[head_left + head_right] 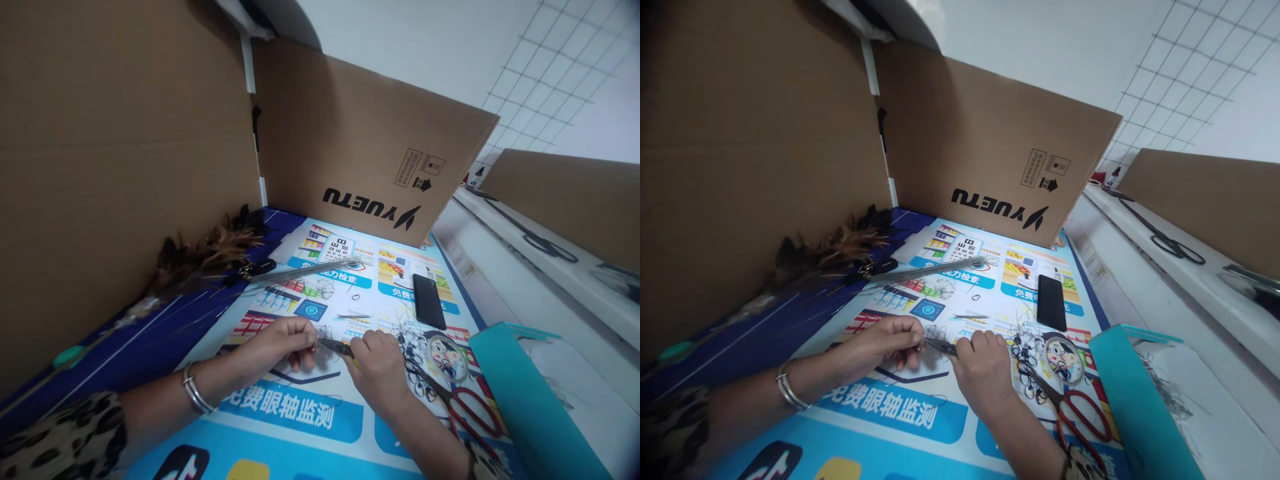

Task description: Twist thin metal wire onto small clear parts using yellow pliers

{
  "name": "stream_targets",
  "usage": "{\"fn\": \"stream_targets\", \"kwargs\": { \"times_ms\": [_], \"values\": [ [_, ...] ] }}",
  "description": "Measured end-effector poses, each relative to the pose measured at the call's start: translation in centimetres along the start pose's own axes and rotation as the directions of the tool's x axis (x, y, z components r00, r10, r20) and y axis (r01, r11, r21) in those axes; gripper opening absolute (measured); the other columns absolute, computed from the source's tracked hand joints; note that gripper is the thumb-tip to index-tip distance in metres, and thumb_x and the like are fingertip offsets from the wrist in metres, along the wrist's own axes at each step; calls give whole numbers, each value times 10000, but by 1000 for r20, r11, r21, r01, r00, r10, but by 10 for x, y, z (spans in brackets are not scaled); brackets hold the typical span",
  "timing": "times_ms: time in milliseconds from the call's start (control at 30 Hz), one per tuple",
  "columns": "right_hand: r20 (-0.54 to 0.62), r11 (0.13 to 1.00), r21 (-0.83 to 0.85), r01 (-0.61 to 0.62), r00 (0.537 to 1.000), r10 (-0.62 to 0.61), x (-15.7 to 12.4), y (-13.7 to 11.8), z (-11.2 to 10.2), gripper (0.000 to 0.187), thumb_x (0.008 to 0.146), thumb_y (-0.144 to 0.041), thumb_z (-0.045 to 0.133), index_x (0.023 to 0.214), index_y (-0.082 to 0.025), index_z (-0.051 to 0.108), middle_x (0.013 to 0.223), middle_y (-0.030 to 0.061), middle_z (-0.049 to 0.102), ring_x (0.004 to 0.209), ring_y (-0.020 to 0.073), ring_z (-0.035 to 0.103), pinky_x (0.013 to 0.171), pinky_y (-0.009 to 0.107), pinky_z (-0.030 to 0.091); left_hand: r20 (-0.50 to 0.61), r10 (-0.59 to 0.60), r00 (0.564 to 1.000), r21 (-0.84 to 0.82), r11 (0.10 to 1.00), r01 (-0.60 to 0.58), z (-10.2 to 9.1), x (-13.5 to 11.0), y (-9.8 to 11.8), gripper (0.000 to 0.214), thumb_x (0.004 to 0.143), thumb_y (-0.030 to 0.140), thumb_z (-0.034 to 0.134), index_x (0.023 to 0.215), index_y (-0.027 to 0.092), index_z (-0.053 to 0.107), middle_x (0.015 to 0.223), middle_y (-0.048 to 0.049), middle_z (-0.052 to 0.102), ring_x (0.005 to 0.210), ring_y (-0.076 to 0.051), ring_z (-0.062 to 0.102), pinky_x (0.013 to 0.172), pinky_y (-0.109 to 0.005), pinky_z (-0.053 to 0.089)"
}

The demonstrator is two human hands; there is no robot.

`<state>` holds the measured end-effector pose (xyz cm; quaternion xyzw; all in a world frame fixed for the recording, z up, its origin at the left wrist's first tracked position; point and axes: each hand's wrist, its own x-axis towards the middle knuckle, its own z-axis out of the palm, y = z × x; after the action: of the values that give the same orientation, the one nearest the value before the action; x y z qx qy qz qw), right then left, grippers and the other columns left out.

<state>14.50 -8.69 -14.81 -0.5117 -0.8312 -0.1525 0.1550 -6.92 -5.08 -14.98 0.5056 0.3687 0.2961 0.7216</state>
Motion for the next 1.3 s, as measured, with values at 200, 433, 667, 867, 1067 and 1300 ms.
{"fn": "stream_targets", "kwargs": {
  "times_ms": [200,433,667,867,1067,1300],
  "values": [
    [12,1000,-1,28,1000,-28,0,-1,-4,186,804,-357,525,723,-190,527,716,50,481,726,202,417,651,326,272,53,-27,998,-34,999,29,2,-1,0,234,793,349,540,714,129,543,551,-20,621,482,-100,535,458,-178,348],
    [64,946,261,-194,981,183,1,2,6,180,810,-346,528,772,-172,554,766,58,518,768,195,461,684,300,327,40,-4,999,75,997,1,1,-1,4,211,803,337,521,744,135,543,560,-17,630,476,-94,526,450,-173,346],
    [249,581,764,-280,959,135,13,-4,3,197,791,-245,561,985,-210,571,858,12,549,798,139,507,692,221,381,132,-78,988,183,982,53,5,0,2,208,788,350,534,736,149,517,495,21,590,426,-90,527,429,-164,347],
    [341,520,797,-308,940,35,19,-8,-2,90,813,-243,527,831,-197,603,758,-10,524,721,119,483,629,211,355,194,-60,979,206,978,20,4,1,0,216,787,360,535,732,152,514,503,36,557,413,-74,494,430,-164,346],
    [352,527,796,-297,936,-4,21,-9,-2,105,821,-243,516,747,-179,557,716,-21,496,686,104,460,611,203,335,207,-44,977,212,977,-1,1,1,-2,230,793,381,526,745,157,512,544,30,552,438,-81,498,444,-177,364],
    [330,548,791,-273,944,-6,19,-10,-2,120,835,-242,487,743,-179,531,726,-21,488,687,104,456,609,204,333,177,-36,983,250,968,-10,1,1,0,266,794,415,521,745,153,516,503,24,553,433,-86,475,447,-182,347]
  ]
}}
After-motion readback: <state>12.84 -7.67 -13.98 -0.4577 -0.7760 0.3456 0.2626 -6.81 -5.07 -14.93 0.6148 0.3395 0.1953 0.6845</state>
